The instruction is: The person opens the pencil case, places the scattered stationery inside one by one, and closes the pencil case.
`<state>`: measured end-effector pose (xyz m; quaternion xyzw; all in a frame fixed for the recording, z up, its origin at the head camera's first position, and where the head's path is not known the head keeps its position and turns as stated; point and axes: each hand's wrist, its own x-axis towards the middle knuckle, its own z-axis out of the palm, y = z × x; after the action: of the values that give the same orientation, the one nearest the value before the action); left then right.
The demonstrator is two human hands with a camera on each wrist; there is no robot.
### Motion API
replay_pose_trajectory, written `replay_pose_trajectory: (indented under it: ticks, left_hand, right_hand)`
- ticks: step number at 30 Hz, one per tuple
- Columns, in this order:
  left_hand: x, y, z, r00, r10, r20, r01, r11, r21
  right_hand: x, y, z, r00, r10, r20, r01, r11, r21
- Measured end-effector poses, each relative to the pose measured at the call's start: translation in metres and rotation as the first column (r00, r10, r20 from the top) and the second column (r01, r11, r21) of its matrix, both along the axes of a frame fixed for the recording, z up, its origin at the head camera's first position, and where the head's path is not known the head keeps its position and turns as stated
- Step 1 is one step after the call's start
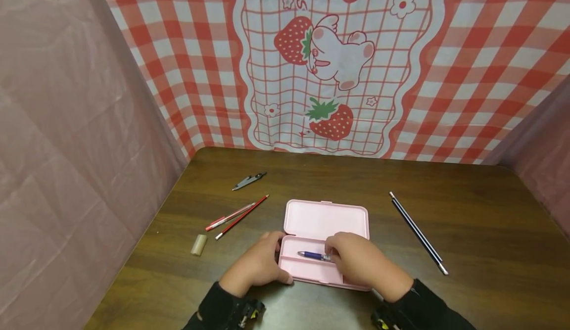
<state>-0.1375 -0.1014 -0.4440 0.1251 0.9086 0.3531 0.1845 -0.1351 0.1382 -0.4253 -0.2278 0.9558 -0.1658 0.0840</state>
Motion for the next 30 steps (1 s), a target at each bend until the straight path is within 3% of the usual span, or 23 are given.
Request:
replay_pose_trajectory:
  ticks: [8,15,24,30]
  left_hand:
    - [0.0,0.001,0.0,1.0,-0.006,-0.002,0.006,1.0,0.004]
    - [0.0,0.001,0.0,1.0,-0.002,0.003,0.002,1.0,0.003]
    - [0.0,-0.001,-0.003,1.0,-0.01,-0.016,0.01,0.999,0.03]
    - [0.0,0.0,-0.003,1.0,-0.017,-0.02,0.018,1.0,0.019]
  right_hand:
    - [0.005,0.01,0.001,0.994,-0.108,-0.027,0.106,0.991,-0.085]
    - [0.006,0.024,0.013,0.985,-0.148,-0.093,0.133,0.98,-0.151]
    - [0.003,0.042,0.017,0.978,-0.171,-0.119,0.164,0.984,-0.064]
    - [-0.001,0.067,0.018,0.967,-0.205,-0.152,0.198,0.978,-0.064]
